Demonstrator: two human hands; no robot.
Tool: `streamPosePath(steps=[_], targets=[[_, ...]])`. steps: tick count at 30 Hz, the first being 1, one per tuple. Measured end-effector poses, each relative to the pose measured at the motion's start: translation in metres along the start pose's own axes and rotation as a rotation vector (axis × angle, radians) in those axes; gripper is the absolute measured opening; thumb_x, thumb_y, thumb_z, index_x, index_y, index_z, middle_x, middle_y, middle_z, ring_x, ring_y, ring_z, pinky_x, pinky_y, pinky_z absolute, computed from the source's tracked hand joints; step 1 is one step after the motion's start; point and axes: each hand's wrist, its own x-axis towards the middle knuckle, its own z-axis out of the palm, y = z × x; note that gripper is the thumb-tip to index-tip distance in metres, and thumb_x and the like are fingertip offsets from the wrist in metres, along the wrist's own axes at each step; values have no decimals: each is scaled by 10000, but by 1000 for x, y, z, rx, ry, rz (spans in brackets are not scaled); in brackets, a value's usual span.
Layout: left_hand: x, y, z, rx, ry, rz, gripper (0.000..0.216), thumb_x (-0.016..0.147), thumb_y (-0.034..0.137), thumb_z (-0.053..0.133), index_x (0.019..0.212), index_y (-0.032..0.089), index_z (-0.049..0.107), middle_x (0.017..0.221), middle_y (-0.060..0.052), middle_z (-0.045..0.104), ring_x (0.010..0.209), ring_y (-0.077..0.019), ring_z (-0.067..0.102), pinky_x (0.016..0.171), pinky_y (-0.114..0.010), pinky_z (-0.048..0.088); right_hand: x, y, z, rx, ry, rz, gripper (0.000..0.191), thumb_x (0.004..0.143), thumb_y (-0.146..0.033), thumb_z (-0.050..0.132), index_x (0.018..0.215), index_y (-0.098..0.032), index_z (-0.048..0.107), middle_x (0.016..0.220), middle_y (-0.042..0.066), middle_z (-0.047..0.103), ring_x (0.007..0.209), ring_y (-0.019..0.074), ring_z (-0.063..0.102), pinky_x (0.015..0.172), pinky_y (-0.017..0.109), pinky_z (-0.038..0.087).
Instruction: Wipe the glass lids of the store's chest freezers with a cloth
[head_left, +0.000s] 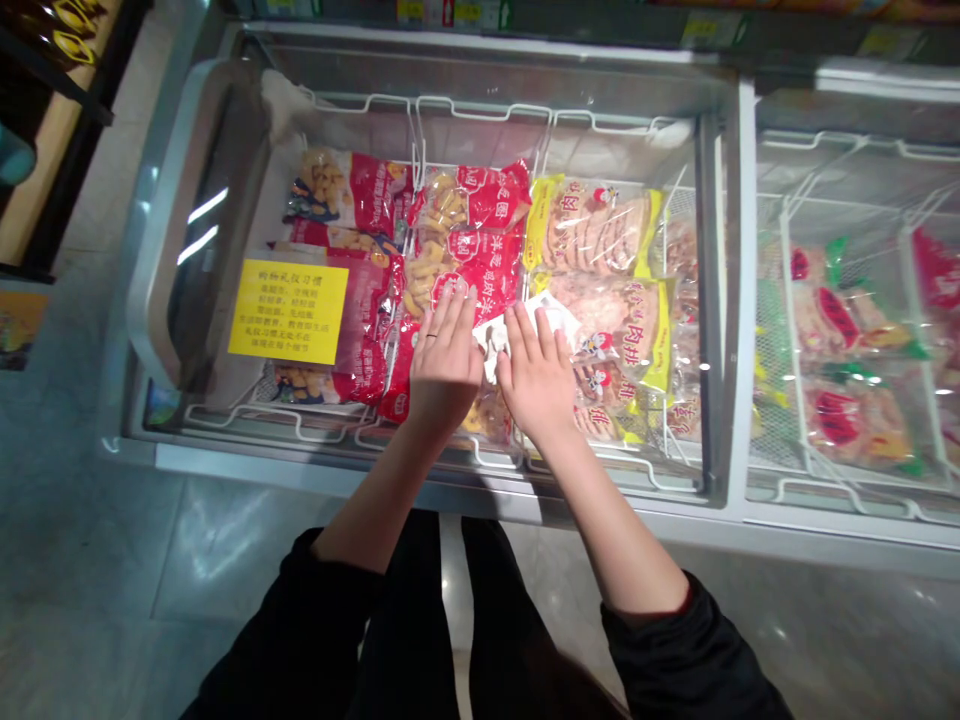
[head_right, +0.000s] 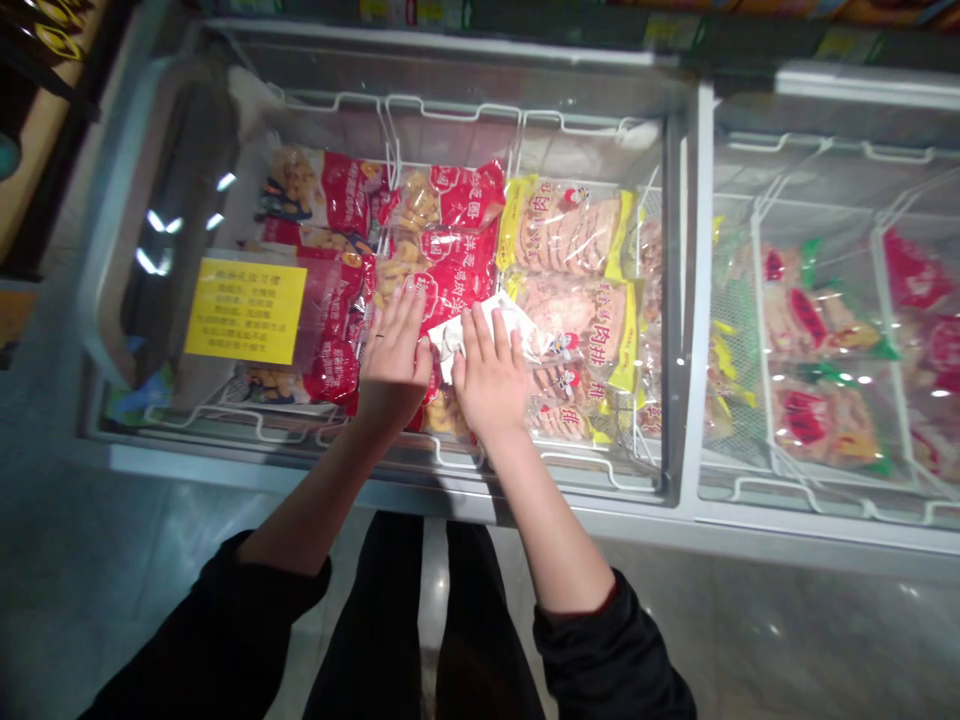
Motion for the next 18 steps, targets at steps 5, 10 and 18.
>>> streamPosePath(steps=[5, 10, 18], targets=[[5, 4, 10, 14, -12, 7, 719, 981, 99, 395, 1698, 153, 404, 1764, -84, 421, 1681, -235, 297, 1411, -474, 213, 33, 12, -4, 24, -25, -143, 644, 1101, -375, 326, 1728, -239, 374, 1800, -6, 329, 1686, 236, 277, 1391, 511, 229], [8, 12, 6, 35, -36, 30, 717, 1006, 121, 383, 1722, 142, 356, 1782, -96, 383, 1690, -250, 266, 1413, -465, 207, 29, 39, -7, 26, 51, -12, 669, 1102, -382, 316, 1754, -232, 303, 1808, 34, 315, 1686, 261, 278, 1378, 549, 244], [-2, 17, 11, 32, -16, 19, 743, 989, 117, 413, 1728, 169, 347, 1767, -90, 411, 1686, -263, 278, 1411, -508, 211, 0, 8, 4, 49, 40, -5, 693, 1086, -340, 340, 1764, -218, 270, 1815, 42, 299, 1696, 281, 247, 1378, 571, 242]])
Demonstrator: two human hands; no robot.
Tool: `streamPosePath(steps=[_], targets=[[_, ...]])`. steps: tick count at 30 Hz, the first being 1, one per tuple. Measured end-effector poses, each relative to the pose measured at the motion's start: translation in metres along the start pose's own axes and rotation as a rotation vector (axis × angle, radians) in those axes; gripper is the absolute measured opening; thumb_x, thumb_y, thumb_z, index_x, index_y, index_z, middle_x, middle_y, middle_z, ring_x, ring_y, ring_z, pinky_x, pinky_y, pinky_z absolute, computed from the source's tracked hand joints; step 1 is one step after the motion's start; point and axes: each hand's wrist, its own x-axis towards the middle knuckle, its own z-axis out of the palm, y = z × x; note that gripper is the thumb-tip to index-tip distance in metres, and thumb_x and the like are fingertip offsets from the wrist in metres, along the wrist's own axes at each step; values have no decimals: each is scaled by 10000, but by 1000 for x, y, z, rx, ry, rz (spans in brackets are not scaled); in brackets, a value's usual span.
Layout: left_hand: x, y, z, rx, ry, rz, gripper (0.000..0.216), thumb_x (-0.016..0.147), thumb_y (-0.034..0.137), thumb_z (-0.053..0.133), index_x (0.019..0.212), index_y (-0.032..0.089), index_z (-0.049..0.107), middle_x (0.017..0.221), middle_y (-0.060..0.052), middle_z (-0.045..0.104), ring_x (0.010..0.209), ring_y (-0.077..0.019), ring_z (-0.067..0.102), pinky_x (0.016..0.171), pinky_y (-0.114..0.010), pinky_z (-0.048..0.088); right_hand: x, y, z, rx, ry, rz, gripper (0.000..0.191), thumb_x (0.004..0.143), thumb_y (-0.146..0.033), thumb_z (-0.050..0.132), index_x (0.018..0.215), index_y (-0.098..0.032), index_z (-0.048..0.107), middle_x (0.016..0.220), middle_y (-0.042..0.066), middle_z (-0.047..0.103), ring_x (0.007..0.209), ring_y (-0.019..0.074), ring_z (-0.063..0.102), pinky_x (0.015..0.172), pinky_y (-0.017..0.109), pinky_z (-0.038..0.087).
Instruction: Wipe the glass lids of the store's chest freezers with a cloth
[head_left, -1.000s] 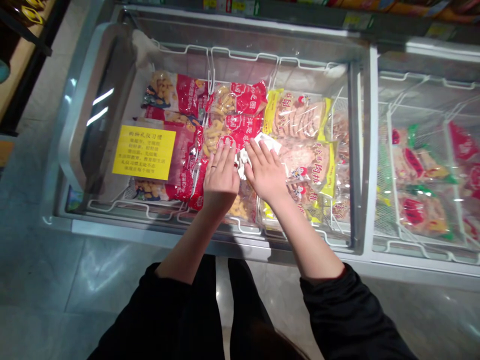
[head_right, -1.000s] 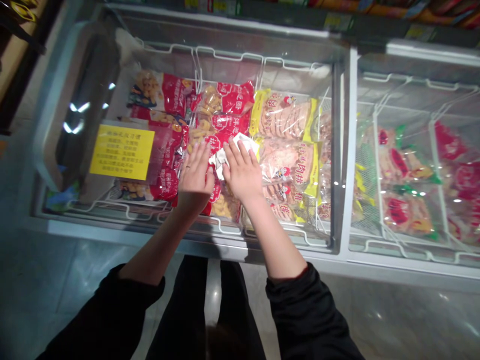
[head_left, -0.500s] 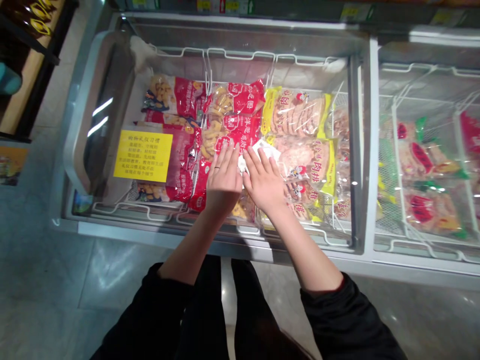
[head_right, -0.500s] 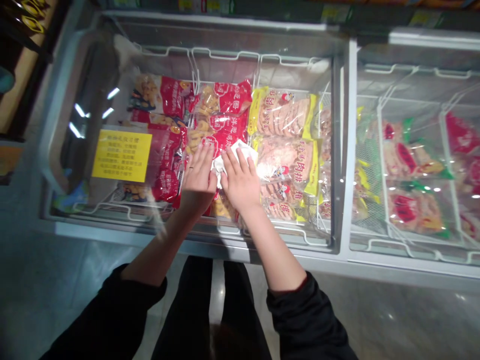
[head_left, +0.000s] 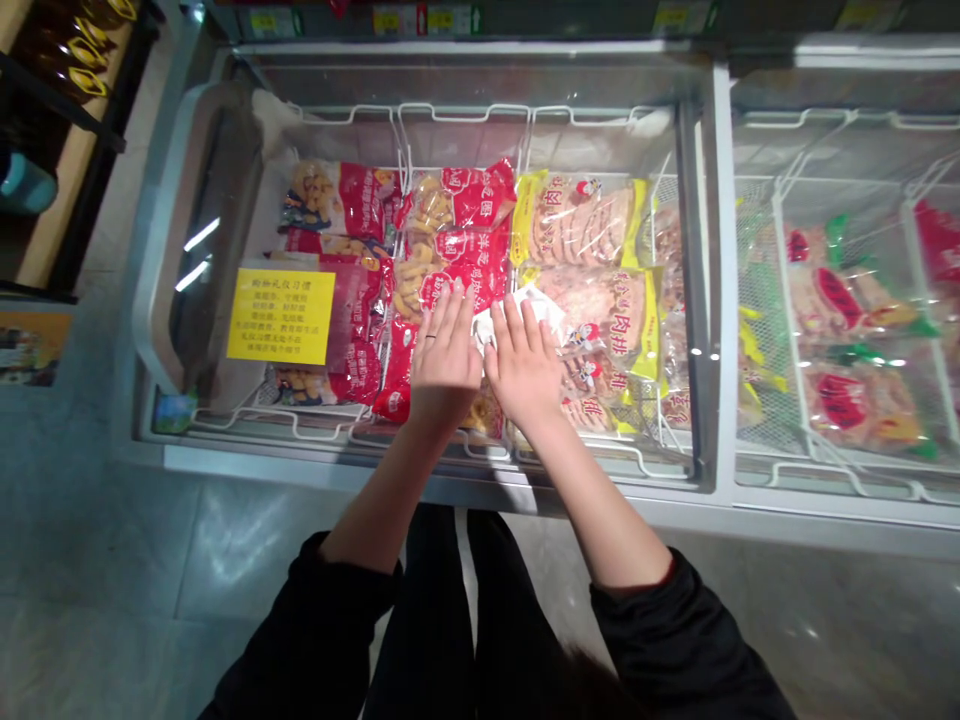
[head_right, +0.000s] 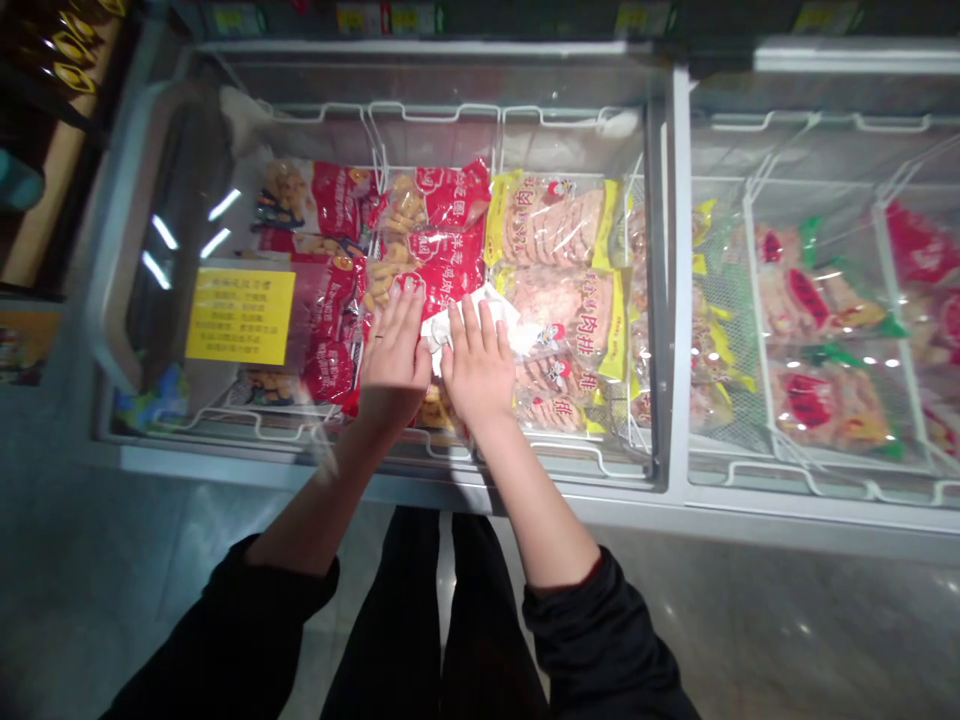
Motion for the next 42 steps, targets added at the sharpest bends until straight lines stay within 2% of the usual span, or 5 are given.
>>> streamPosePath(steps=[6, 15, 24, 33, 42], targets=[[-7, -13, 1, 43, 48, 24, 675, 1007, 70, 383, 1672, 153, 461, 1723, -105, 480, 1649, -240, 372, 1408, -476, 250, 43, 25, -13, -8, -56, -61, 662, 1103, -394, 316, 1734, -198, 360, 1813, 27, 308, 1695, 244, 248, 1398, 499, 211], [6, -10, -2, -27, -3, 222, 754, 956, 28, 448, 1702, 127, 402, 1699, -156, 502, 1629, -300, 415, 1370, -552, 344, -20, 24, -4, -33, 31, 105, 676, 1114, -381, 313, 1755, -169, 291, 1810, 64, 312, 1694, 308, 249, 1368, 593, 263], [26, -19, -5, -108, 25, 170, 749, 964, 31, 437, 1704, 143, 406, 1711, -147, 488, 1632, -307, 411, 1386, -548, 308, 44, 58, -16, -60, -47, -32, 681, 1121, -456, 313, 1762, -228, 278, 1815, 29, 317, 1692, 274, 256, 1380, 557, 242], [26, -20, 1, -95, -32, 203, 756, 925, 12, 444, 1676, 105, 445, 1701, -161, 504, 1635, -306, 404, 1363, -544, 359, -27, 52, -10, -106, 48, 148, 694, 1133, -416, 286, 1783, -199, 172, 1813, 74, 316, 1684, 320, 276, 1346, 619, 304], [26, 6, 17, -112, -52, 248, 747, 926, 13, 435, 1670, 82, 447, 1700, -183, 497, 1631, -323, 410, 1371, -572, 334, 10, 79, -21, -89, 6, 16, 667, 1130, -391, 307, 1773, -236, 224, 1817, 25, 310, 1685, 257, 280, 1379, 539, 251]])
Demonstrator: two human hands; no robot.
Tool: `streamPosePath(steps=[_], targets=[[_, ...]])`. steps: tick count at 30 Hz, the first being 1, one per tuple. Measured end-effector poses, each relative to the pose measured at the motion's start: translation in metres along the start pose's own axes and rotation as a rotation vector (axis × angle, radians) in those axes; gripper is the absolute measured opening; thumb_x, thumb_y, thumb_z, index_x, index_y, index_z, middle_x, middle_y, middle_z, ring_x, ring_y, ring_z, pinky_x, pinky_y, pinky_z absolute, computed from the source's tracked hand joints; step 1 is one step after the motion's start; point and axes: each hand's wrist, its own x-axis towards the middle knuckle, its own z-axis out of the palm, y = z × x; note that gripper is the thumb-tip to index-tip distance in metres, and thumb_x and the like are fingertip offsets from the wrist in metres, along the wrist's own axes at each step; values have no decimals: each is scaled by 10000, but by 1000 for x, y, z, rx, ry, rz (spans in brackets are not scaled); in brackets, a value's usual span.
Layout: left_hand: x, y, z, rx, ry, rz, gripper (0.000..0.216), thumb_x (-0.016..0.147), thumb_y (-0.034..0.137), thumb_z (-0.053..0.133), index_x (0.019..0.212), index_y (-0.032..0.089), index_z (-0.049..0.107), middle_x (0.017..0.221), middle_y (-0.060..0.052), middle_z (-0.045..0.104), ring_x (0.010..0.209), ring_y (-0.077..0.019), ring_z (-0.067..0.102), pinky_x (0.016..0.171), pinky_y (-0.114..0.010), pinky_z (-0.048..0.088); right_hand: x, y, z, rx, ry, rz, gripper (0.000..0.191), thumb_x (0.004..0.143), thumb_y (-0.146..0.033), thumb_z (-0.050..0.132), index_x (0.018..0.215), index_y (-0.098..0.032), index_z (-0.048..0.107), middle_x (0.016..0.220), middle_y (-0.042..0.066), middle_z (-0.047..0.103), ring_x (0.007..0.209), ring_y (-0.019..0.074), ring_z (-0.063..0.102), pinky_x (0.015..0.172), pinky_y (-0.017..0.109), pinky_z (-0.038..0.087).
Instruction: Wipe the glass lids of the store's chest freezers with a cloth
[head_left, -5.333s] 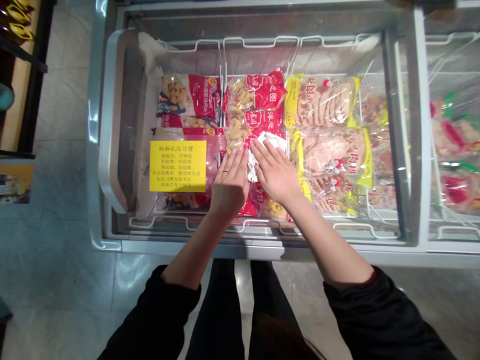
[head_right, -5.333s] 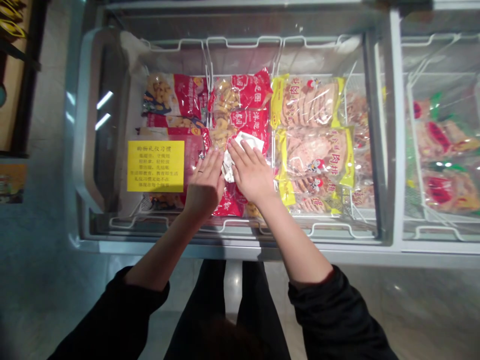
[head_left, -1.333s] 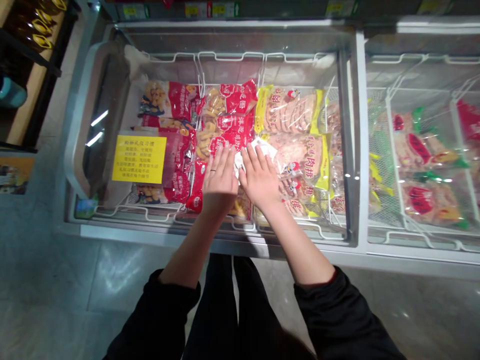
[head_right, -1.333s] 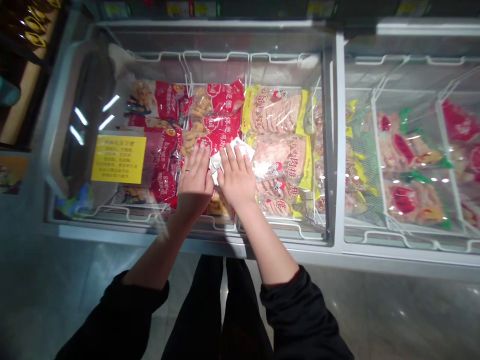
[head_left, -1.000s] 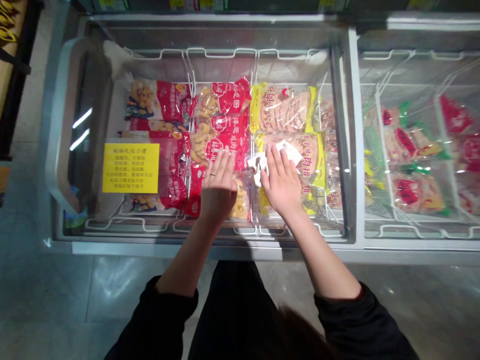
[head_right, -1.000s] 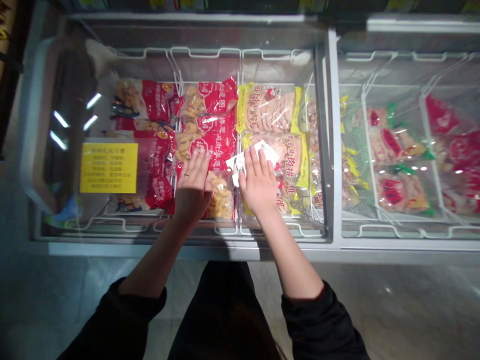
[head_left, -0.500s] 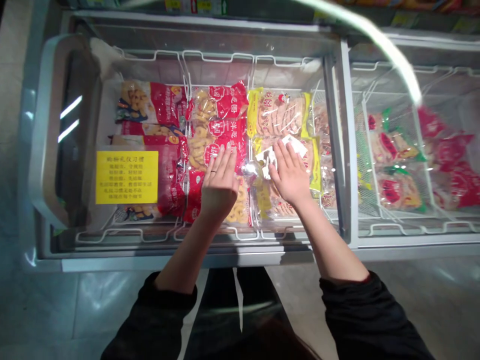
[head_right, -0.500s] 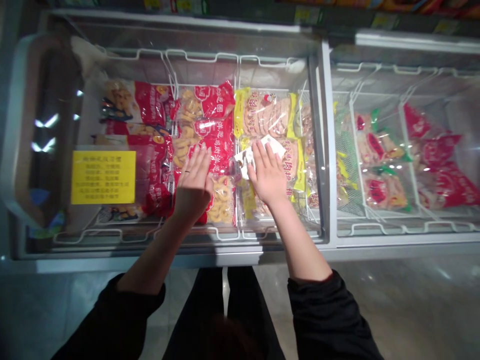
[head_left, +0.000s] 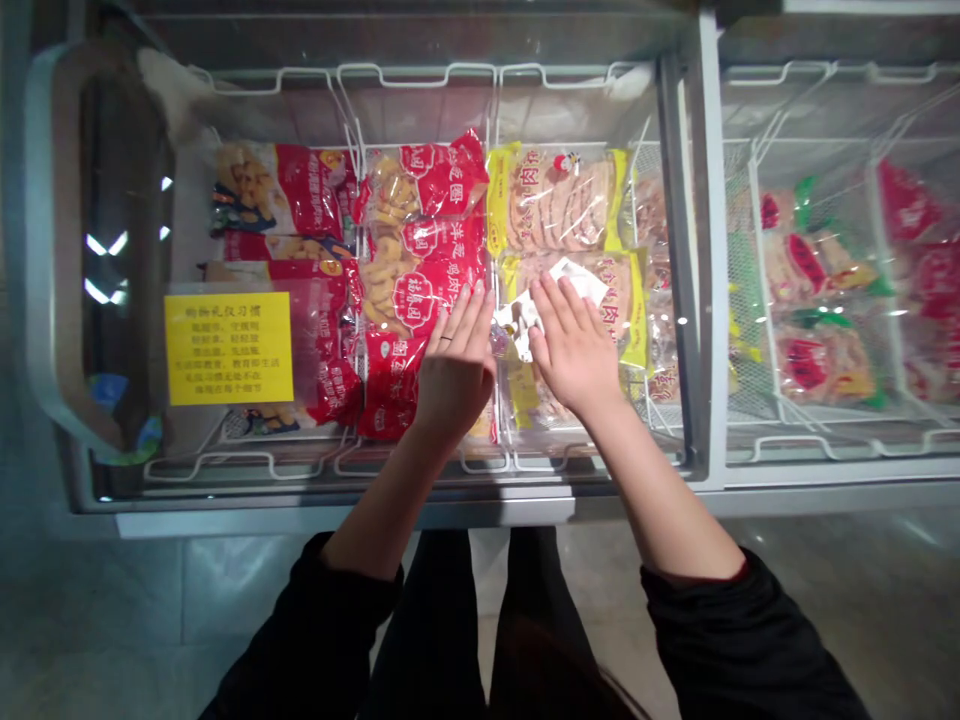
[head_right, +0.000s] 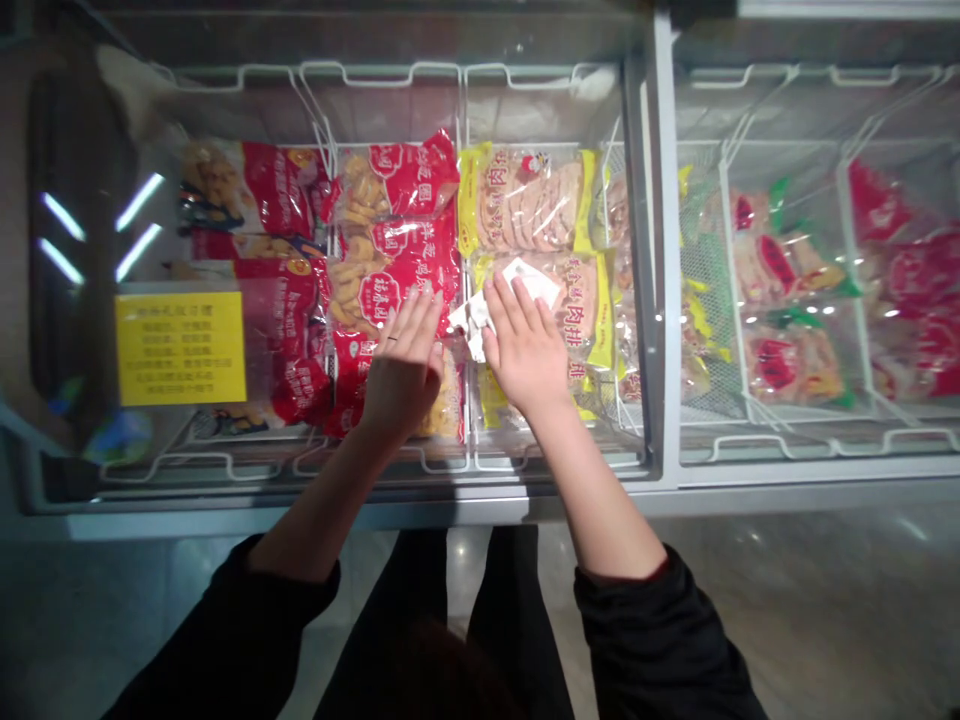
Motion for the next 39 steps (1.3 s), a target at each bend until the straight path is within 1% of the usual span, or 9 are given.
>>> streamPosePath(steps=[4, 8, 12, 17, 21, 25, 29, 34, 39], targets=[[2, 8, 8, -9, 46, 10, 885, 889, 1, 462, 1744, 174, 309, 1691, -155, 521, 1621, -319, 431, 1355, -601, 355, -35, 21, -4, -12, 50, 129, 668, 1132, -375, 299, 1772, -201, 222, 1806, 65, 336, 1677, 284, 301, 1359, 578, 288], [2, 19, 17, 31, 56, 23, 896, 870, 5, 459, 1740, 166, 319, 1682, -150, 537, 1616, -298, 444, 1330, -578, 403, -68, 5, -4, -14, 33, 91, 666, 1136, -359, 313, 1775, -206, 210, 1799, 64, 348, 1678, 281, 301, 1354, 563, 306], [1, 30, 26, 34, 25, 24, 825, 893, 28, 450, 1708, 145, 390, 1692, -146, 527, 1613, -295, 448, 1343, -561, 381, -48, -3, -3, 10, -12, -57, 627, 1135, -346, 327, 1743, -192, 329, 1790, 46, 362, 1671, 245, 320, 1369, 491, 284], [3, 41, 28, 13, 10, -24, 734, 929, 24, 422, 1659, 95, 466, 1700, -162, 508, 1627, -292, 424, 1379, -533, 326, -16, 33, -7, 51, 0, -60, 645, 1129, -383, 315, 1756, -233, 293, 1804, 23, 338, 1677, 228, 303, 1382, 505, 251], [4, 47, 24, -18, 5, -29, 810, 908, 9, 438, 1707, 131, 391, 1721, -153, 474, 1642, -308, 391, 1380, -579, 321, -41, 52, -13, 44, 29, 97, 671, 1126, -378, 298, 1775, -229, 218, 1809, 44, 324, 1688, 263, 273, 1368, 564, 269], [1, 50, 24, -35, 31, -30, 883, 883, 0, 469, 1736, 188, 339, 1707, -129, 501, 1640, -325, 391, 1367, -616, 336, -70, 34, -13, 35, -3, 77, 677, 1125, -345, 318, 1780, -227, 192, 1805, 46, 331, 1686, 276, 276, 1365, 567, 282], [-2, 52, 27, -29, 11, -57, 817, 903, 11, 442, 1709, 138, 392, 1712, -156, 486, 1622, -327, 428, 1357, -597, 356, -52, 18, -11, 37, -46, -40, 661, 1122, -344, 333, 1769, -231, 249, 1793, 30, 353, 1680, 255, 293, 1378, 531, 268], [-3, 51, 26, -6, 7, -66, 837, 897, 2, 435, 1718, 151, 373, 1720, -150, 477, 1627, -317, 420, 1359, -594, 348, -22, 37, -13, 32, -38, -34, 648, 1125, -358, 324, 1760, -235, 281, 1799, 18, 343, 1680, 241, 294, 1385, 518, 253], [-1, 51, 21, -22, 10, -70, 898, 889, -1, 436, 1755, 172, 275, 1737, -139, 452, 1639, -336, 391, 1341, -605, 379, -55, 43, -13, 26, 28, 67, 676, 1126, -344, 321, 1780, -230, 190, 1799, 43, 340, 1682, 273, 286, 1363, 571, 284]])
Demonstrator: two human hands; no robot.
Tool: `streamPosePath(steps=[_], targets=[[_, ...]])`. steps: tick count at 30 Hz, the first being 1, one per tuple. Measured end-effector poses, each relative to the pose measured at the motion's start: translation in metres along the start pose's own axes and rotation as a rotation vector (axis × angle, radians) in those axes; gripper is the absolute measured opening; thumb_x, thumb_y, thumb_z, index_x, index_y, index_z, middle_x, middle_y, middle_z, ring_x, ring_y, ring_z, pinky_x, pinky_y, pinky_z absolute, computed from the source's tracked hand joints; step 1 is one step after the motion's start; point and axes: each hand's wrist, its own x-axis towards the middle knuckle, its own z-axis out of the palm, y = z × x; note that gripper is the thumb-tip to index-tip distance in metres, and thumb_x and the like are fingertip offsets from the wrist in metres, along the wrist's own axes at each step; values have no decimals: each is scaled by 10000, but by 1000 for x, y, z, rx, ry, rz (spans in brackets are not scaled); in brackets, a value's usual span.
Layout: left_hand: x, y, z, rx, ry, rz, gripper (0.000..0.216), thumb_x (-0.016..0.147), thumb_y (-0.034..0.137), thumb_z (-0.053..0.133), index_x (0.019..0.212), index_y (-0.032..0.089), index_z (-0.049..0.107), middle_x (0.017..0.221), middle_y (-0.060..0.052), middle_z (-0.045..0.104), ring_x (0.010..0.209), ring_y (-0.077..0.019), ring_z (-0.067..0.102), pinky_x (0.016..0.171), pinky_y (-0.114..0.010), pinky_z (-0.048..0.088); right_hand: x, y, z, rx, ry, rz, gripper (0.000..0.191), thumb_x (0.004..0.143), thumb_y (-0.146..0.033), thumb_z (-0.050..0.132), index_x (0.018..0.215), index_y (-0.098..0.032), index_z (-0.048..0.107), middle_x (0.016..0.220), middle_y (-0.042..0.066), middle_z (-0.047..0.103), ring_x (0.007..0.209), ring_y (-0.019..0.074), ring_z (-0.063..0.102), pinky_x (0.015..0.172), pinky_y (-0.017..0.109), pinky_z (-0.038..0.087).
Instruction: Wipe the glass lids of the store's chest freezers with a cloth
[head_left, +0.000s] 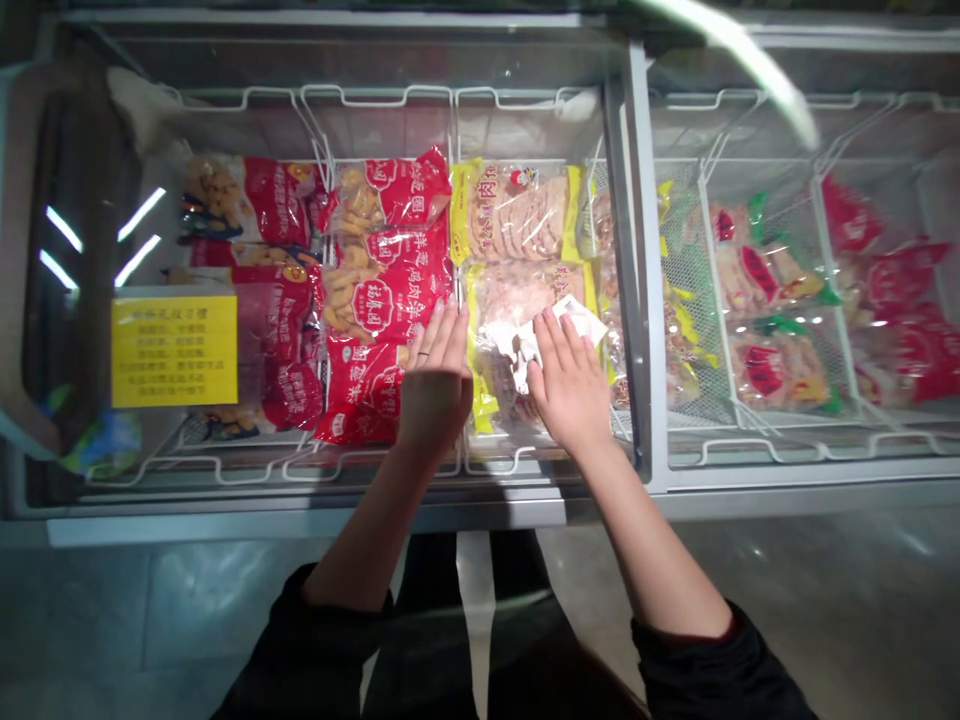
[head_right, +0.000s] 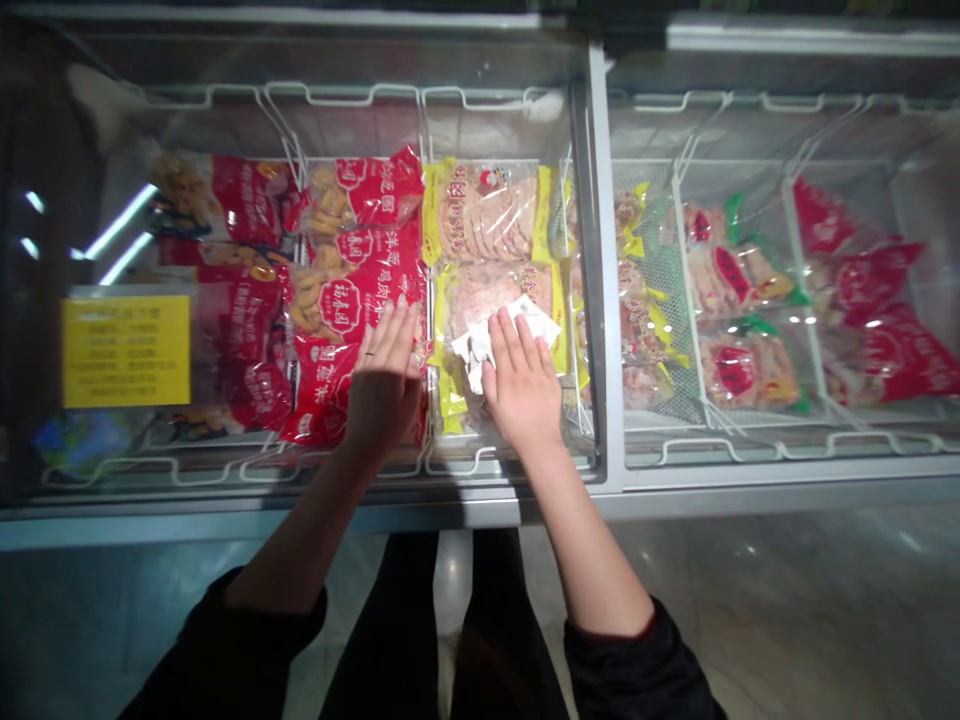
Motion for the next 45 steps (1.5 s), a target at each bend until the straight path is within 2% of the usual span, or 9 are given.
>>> streamPosePath(steps=[4, 9, 13, 18, 22, 27, 33, 38, 45], targets=[[-1, 4, 4, -22, 4, 4, 835, 928, 25, 437, 1742, 167, 317, 1714, -148, 488, 1633, -329, 406, 1351, -606, 361, -17, -14, 1, -19, -52, -65, 654, 1123, -328, 330, 1764, -212, 268, 1788, 36, 360, 1679, 259, 296, 1375, 527, 274], [-8, 12, 17, -14, -43, -1, 753, 964, 44, 417, 1711, 128, 383, 1712, -169, 484, 1622, -321, 429, 1356, -591, 354, 18, -5, -2, -6, -115, -176, 635, 1125, -375, 325, 1745, -236, 329, 1799, 7, 334, 1682, 235, 288, 1386, 504, 250], [-9, 16, 16, -18, -49, 6, 818, 942, 24, 431, 1740, 165, 319, 1724, -146, 469, 1630, -325, 412, 1352, -606, 359, 31, 21, -6, -2, -54, -69, 643, 1123, -373, 323, 1746, -215, 320, 1799, 26, 342, 1684, 240, 281, 1383, 518, 248], [-9, 18, 10, -23, -31, 15, 776, 955, 22, 427, 1720, 140, 367, 1719, -171, 469, 1622, -333, 425, 1337, -597, 394, -5, 19, -7, -8, -14, 51, 652, 1119, -348, 327, 1744, -162, 315, 1798, 65, 337, 1685, 273, 281, 1373, 557, 265], [-11, 19, 15, -23, 6, 42, 785, 966, 37, 455, 1731, 175, 346, 1689, -176, 516, 1607, -336, 452, 1336, -617, 382, -14, 0, -7, -8, -100, -99, 633, 1127, -356, 331, 1727, -157, 363, 1793, 57, 338, 1684, 251, 283, 1385, 509, 251], [-12, 23, 24, 13, 20, 58, 800, 956, 31, 464, 1732, 189, 347, 1680, -175, 530, 1604, -334, 458, 1336, -614, 386, 27, 17, -11, 0, -124, -212, 636, 1128, -385, 322, 1730, -181, 359, 1795, 36, 338, 1679, 219, 294, 1385, 473, 252], [-9, 28, 22, 53, 46, 31, 788, 929, 1, 443, 1702, 152, 406, 1695, -171, 504, 1613, -321, 440, 1344, -600, 381, 32, 64, -14, -3, -39, -42, 661, 1122, -390, 299, 1744, -164, 313, 1807, 69, 323, 1686, 238, 276, 1385, 519, 232], [-6, 36, 25, 40, 24, 18, 772, 941, 4, 433, 1701, 136, 404, 1707, -173, 482, 1623, -328, 420, 1356, -603, 359, -11, 52, -8, -6, 3, 51, 684, 1120, -374, 296, 1760, -137, 254, 1813, 112, 299, 1696, 284, 244, 1373, 578, 249], [-3, 53, 45, 14, 65, 46, 752, 950, 11, 441, 1689, 151, 436, 1671, -163, 539, 1596, -322, 472, 1349, -587, 377, 7, 53, -13, -21, -86, -186, 663, 1120, -392, 337, 1728, -127, 345, 1805, 84, 315, 1688, 244, 271, 1385, 494, 245]])
